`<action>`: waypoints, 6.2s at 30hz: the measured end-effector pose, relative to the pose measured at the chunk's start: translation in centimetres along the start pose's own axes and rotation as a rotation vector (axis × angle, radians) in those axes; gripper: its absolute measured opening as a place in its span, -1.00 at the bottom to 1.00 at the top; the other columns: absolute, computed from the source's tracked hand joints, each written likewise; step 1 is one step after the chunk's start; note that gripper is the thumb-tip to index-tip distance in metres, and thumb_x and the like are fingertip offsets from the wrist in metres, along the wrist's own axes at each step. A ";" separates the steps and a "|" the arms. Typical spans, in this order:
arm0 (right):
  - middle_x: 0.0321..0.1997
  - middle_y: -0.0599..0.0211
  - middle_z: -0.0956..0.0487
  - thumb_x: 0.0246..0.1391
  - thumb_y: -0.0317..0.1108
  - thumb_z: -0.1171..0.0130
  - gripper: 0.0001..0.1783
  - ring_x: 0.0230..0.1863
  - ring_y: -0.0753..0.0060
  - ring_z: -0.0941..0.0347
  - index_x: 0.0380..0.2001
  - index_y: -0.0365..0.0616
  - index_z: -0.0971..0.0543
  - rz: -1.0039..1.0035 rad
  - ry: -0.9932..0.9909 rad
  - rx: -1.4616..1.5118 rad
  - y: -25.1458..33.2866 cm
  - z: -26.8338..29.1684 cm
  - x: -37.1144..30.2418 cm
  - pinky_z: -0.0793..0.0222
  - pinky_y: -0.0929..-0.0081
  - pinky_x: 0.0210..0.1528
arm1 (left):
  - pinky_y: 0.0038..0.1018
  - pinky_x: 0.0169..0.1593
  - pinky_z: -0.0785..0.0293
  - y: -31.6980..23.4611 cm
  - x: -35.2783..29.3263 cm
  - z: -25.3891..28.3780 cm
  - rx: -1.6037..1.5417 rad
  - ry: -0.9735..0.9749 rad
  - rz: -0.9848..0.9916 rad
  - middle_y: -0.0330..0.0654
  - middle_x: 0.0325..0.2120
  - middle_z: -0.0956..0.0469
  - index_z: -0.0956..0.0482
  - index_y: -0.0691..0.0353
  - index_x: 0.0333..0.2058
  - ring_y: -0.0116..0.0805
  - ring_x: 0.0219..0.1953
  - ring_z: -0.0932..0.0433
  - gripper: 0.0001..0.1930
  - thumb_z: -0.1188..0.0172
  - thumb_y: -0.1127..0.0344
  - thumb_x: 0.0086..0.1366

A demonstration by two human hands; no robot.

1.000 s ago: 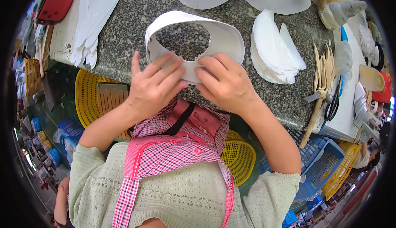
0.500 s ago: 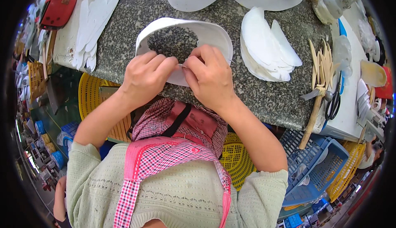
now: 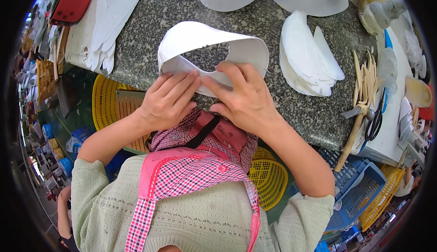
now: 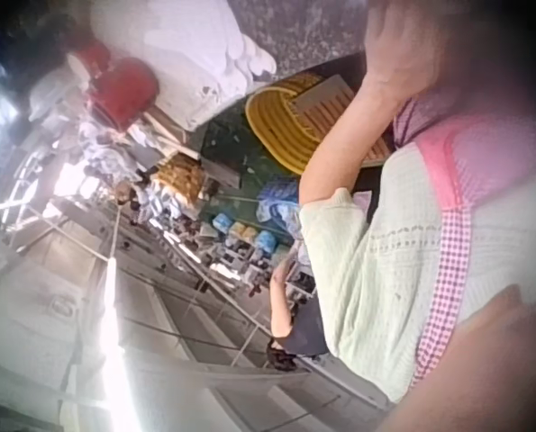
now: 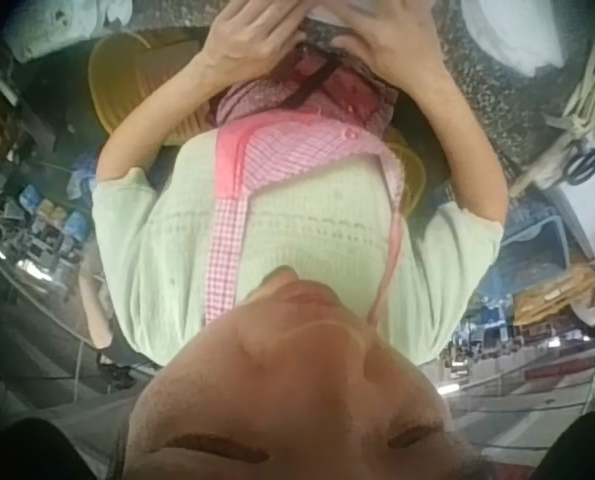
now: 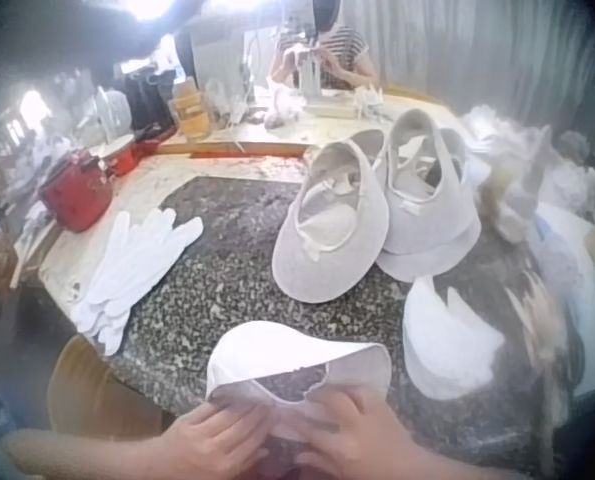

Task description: The person assembles shoe components by fitting lining inserts into shoe uppers by hand, smoothing the material along the interior, and tucking edges into place using a wooden stick.

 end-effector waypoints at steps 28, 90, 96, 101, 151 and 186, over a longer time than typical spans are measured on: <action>-0.15 0.06 -0.48 -0.07 -0.11 -0.13 -0.42 -0.19 0.34 -0.45 -0.08 -0.37 -0.38 -0.364 -0.006 1.195 -4.8 5.2 1.1 -0.39 0.41 -0.16 | -0.46 -0.07 -0.39 3.5 3.8 5.0 -1.955 -0.248 0.290 -0.17 -0.27 -0.55 -0.43 0.37 -0.02 -0.35 -0.16 -0.46 -0.43 -0.27 0.47 -0.12; -0.11 0.09 -0.48 -0.31 -0.66 -0.01 -0.45 -0.06 0.03 -0.43 -0.08 -0.21 -0.47 -0.413 -0.142 0.171 -2.9 2.7 -5.1 -0.31 0.29 0.02 | -0.37 0.12 -0.23 -3.7 4.1 0.1 0.446 0.227 -0.418 0.03 -0.24 -0.54 -0.48 0.52 -0.15 -0.27 -0.12 -0.50 -0.50 -0.02 0.30 -0.08; -0.13 0.08 -0.48 -0.26 -0.66 -0.03 -0.47 -0.22 -0.01 -0.45 -0.08 -0.19 -0.44 -0.291 -0.126 0.123 -2.6 3.5 -4.0 -0.39 0.28 -0.19 | -0.34 0.17 -0.19 -4.5 4.0 0.0 0.496 0.405 -0.560 0.11 -0.18 -0.52 -0.45 0.59 -0.10 -0.21 -0.08 -0.49 -0.45 0.03 0.29 -0.06; -0.11 0.10 -0.48 -0.17 -0.60 -0.15 -0.62 -0.25 0.01 -0.49 -0.17 -0.18 -0.50 -0.218 -0.131 0.078 -2.7 3.0 -4.3 -0.43 0.31 -0.22 | -0.34 0.20 -0.16 -4.8 2.9 -0.4 0.625 0.287 -0.558 0.06 -0.13 -0.50 -0.43 0.58 -0.06 -0.21 -0.05 -0.47 -0.44 0.04 0.27 -0.02; -0.17 0.05 -0.44 -0.33 -0.58 -0.10 -0.47 -0.16 0.05 -0.45 -0.12 -0.36 -0.41 0.103 0.005 -0.060 -1.6 3.3 -3.8 -0.44 0.26 -0.15 | -0.33 -0.04 -0.25 -5.4 5.5 -0.6 0.344 0.226 -0.285 0.01 -0.38 -0.53 -0.53 0.47 -0.31 -0.20 -0.26 -0.46 -0.62 -0.05 0.31 -0.09; -0.22 0.40 -0.50 -0.24 -0.39 -0.11 -0.70 -0.18 0.38 -0.42 -0.31 -0.15 -0.53 0.008 -0.179 -0.344 -1.0 3.0 -5.9 -0.21 0.25 -0.21 | -0.19 0.29 0.05 -5.6 6.4 -0.6 0.574 0.158 -0.539 -0.02 -0.12 -0.52 -0.52 0.33 -0.12 -0.17 0.11 -0.36 -0.59 0.01 0.31 0.04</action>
Point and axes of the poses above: each hand's wrist, its own x-axis towards the middle knuckle, its own z-axis out of the back of the hand, y = z × x, the point moved 6 cm from there along x, towards the middle knuckle
